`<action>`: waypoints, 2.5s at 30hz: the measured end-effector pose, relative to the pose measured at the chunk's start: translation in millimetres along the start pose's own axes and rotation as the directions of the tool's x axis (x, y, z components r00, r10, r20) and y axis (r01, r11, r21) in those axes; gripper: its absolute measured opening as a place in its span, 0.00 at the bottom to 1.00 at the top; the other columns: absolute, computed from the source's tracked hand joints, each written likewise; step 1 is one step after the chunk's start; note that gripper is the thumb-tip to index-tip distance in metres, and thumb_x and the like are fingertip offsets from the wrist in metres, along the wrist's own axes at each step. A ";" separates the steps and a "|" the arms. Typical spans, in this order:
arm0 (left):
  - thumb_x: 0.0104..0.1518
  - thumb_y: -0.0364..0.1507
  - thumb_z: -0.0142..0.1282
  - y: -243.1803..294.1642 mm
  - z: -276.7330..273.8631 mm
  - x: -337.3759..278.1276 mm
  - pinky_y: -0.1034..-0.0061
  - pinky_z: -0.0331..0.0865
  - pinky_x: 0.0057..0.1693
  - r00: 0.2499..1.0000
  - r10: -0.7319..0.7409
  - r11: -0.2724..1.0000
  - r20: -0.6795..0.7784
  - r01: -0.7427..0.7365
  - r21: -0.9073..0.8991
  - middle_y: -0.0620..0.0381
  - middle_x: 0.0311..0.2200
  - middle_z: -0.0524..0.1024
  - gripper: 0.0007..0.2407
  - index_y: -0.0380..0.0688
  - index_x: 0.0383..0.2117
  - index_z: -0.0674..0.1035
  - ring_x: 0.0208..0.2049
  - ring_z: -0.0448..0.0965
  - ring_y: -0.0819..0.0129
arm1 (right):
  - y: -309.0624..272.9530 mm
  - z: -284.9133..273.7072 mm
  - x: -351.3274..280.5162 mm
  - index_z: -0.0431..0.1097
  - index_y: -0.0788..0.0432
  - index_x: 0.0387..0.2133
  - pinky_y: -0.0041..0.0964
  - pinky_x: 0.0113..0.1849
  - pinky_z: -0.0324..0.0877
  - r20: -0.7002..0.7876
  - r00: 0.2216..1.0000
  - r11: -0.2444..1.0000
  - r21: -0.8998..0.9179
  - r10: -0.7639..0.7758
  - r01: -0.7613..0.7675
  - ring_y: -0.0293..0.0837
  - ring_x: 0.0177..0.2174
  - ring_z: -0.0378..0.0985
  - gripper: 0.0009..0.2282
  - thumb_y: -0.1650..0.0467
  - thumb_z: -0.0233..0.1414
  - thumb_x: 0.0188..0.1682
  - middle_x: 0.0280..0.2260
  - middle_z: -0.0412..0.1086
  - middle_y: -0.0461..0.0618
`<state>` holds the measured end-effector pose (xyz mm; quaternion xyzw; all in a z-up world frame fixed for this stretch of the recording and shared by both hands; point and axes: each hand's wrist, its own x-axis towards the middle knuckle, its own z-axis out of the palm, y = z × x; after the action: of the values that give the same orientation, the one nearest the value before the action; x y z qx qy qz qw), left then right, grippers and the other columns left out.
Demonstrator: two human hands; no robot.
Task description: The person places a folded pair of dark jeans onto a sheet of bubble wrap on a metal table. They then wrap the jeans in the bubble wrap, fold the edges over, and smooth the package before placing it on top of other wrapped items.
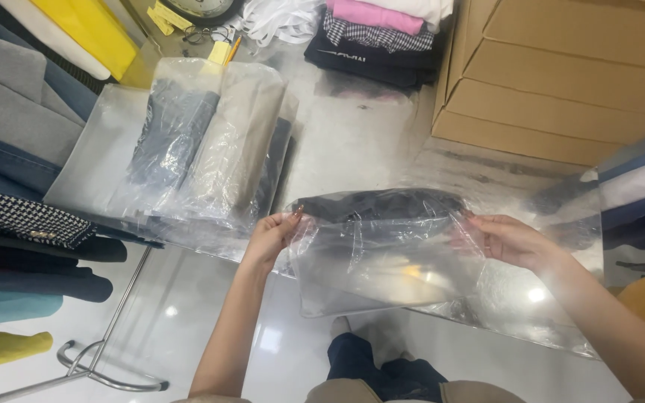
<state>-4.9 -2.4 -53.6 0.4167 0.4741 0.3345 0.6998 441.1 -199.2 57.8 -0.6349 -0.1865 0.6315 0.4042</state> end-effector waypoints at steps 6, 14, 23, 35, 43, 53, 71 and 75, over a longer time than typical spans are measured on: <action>0.67 0.30 0.62 92.6 50.4 -24.9 0.81 0.81 0.44 0.979 0.178 0.976 -0.101 -0.189 -0.106 0.56 0.28 0.84 0.09 0.34 0.39 0.84 0.30 0.85 0.75 | -28.0 -22.6 22.1 0.78 0.64 0.52 0.51 0.56 0.71 -0.191 0.909 0.919 -0.218 -0.370 0.328 0.49 0.50 0.82 0.14 0.64 0.53 0.64 0.47 0.79 0.58; 0.67 0.31 0.61 123.9 57.3 -2.2 0.83 0.68 0.41 0.997 0.074 0.991 0.025 -0.076 0.109 0.59 0.30 0.87 0.08 0.40 0.40 0.90 0.29 0.78 0.77 | -36.5 -35.9 14.9 0.79 0.62 0.40 0.37 0.39 0.74 -0.198 0.935 0.952 0.018 -0.295 0.305 0.44 0.35 0.80 0.09 0.68 0.54 0.62 0.37 0.80 0.51; 0.67 0.32 0.62 33.6 38.6 66.1 0.76 0.83 0.44 0.995 0.088 0.996 -0.047 -0.087 0.011 0.51 0.32 0.86 0.12 0.32 0.45 0.85 0.33 0.88 0.71 | -5.4 -12.2 16.5 0.77 0.64 0.49 0.48 0.47 0.76 -0.204 0.955 0.974 0.037 -0.213 0.225 0.48 0.41 0.84 0.12 0.66 0.54 0.61 0.41 0.81 0.57; 0.63 0.30 0.66 84.1 35.3 30.4 0.75 0.82 0.40 0.997 -0.060 0.990 -0.042 0.064 0.122 0.53 0.30 0.85 0.11 0.32 0.42 0.85 0.30 0.86 0.71 | -30.1 -25.1 37.7 0.78 0.62 0.41 0.62 0.50 0.73 -0.167 0.986 0.997 -0.074 -0.015 0.003 0.55 0.40 0.85 0.14 0.61 0.62 0.56 0.38 0.81 0.58; 0.60 0.29 0.69 86.9 21.8 35.9 0.84 0.71 0.32 0.997 -0.029 0.968 -0.073 0.047 0.245 0.55 0.25 0.84 0.10 0.37 0.43 0.88 0.23 0.78 0.75 | -28.9 -46.5 46.9 0.77 0.64 0.47 0.77 0.65 0.43 -0.147 0.988 0.991 -0.129 -0.056 0.036 0.56 0.50 0.77 0.15 0.63 0.58 0.58 0.42 0.78 0.58; 0.66 0.24 0.56 141.4 53.7 -9.2 0.62 0.86 0.41 0.990 -0.125 0.971 -0.072 0.137 0.197 0.25 0.44 0.81 0.14 0.20 0.52 0.78 0.36 0.88 0.44 | -83.6 -19.6 12.6 0.76 0.66 0.39 0.31 0.23 0.47 -0.094 0.988 0.973 -0.208 -0.125 0.103 0.34 0.18 0.49 0.12 0.66 0.54 0.61 0.20 0.52 0.36; 0.71 0.37 0.50 158.9 91.7 34.7 0.08 0.63 0.53 0.989 -0.006 0.868 -0.146 -0.067 -0.491 0.37 0.70 0.34 0.16 0.43 0.53 0.60 0.59 0.50 -0.07 | -177.4 1.5 60.6 0.66 0.61 0.42 0.86 0.49 0.69 -0.017 0.979 0.978 -0.060 -0.201 0.200 0.86 0.48 0.74 0.10 0.67 0.41 0.68 0.41 0.74 0.62; 0.68 0.38 0.59 115.2 94.6 46.2 0.23 0.72 0.59 0.955 0.108 0.801 -0.275 -0.248 -0.545 0.51 0.61 0.59 0.15 0.48 0.33 0.65 0.58 0.60 0.00 | -178.4 17.6 61.1 0.63 0.58 0.42 0.93 0.51 0.59 -0.064 0.953 0.955 0.015 -0.295 0.297 0.88 0.52 0.70 0.09 0.66 0.40 0.68 0.42 0.69 0.59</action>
<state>90.9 61.8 51.5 0.1879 0.3876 0.5721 0.6979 481.3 -41.0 153.8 -0.6137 -0.2593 0.5464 0.5076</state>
